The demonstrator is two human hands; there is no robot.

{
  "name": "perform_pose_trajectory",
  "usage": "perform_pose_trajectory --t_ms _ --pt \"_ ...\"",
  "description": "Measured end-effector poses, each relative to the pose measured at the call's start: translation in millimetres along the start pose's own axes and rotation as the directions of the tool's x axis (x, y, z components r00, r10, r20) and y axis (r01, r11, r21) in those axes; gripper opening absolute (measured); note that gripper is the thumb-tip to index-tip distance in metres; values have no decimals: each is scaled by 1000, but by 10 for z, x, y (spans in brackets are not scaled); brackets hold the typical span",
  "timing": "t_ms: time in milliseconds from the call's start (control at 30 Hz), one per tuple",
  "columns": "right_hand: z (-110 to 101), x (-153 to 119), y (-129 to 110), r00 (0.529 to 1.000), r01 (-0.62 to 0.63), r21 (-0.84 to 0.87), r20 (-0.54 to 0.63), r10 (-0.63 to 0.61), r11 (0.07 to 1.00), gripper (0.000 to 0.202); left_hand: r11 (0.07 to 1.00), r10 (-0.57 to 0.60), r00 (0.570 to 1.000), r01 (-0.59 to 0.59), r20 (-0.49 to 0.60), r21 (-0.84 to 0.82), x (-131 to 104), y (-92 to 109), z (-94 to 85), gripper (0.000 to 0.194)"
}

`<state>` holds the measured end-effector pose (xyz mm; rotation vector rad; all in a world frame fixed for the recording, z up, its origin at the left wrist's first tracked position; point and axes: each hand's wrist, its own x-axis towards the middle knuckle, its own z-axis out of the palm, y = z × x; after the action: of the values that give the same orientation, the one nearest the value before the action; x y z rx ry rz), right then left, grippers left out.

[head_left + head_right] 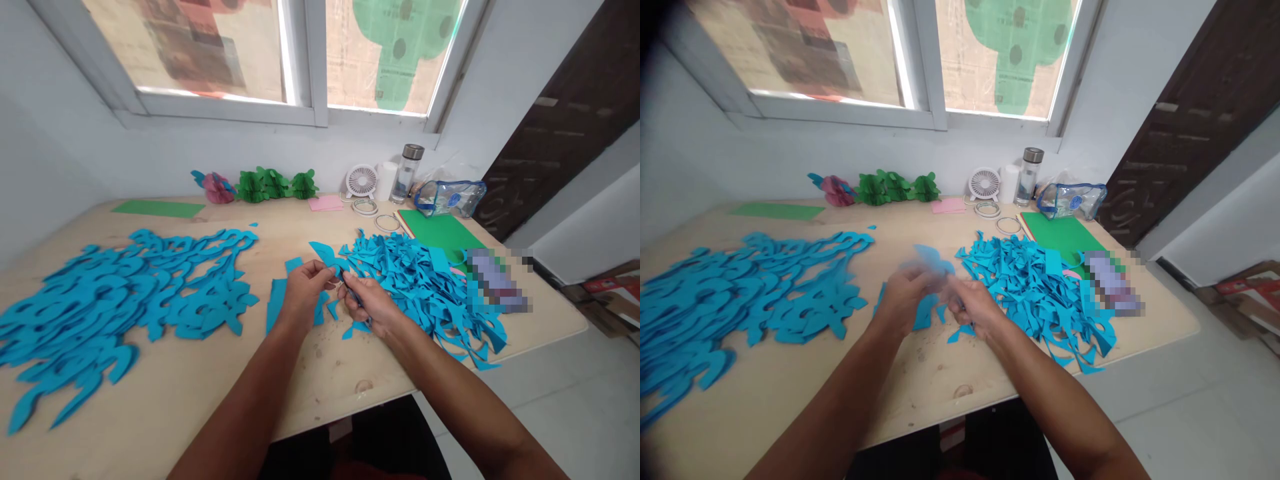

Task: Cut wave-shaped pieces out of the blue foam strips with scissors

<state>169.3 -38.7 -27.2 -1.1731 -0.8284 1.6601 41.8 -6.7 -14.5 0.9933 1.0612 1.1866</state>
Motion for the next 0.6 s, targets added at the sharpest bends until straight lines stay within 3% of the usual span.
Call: perform_pose_trajectory --t_ms 300,600 --pt "2 -9 -6 1000 3 15 7 -3 1000 48 993 47 999 -46 -11 111 -61 73 18 17" --pt "-16 -2 -8 1000 -10 8 21 10 1000 48 995 34 999 -37 33 97 -28 37 1 22"
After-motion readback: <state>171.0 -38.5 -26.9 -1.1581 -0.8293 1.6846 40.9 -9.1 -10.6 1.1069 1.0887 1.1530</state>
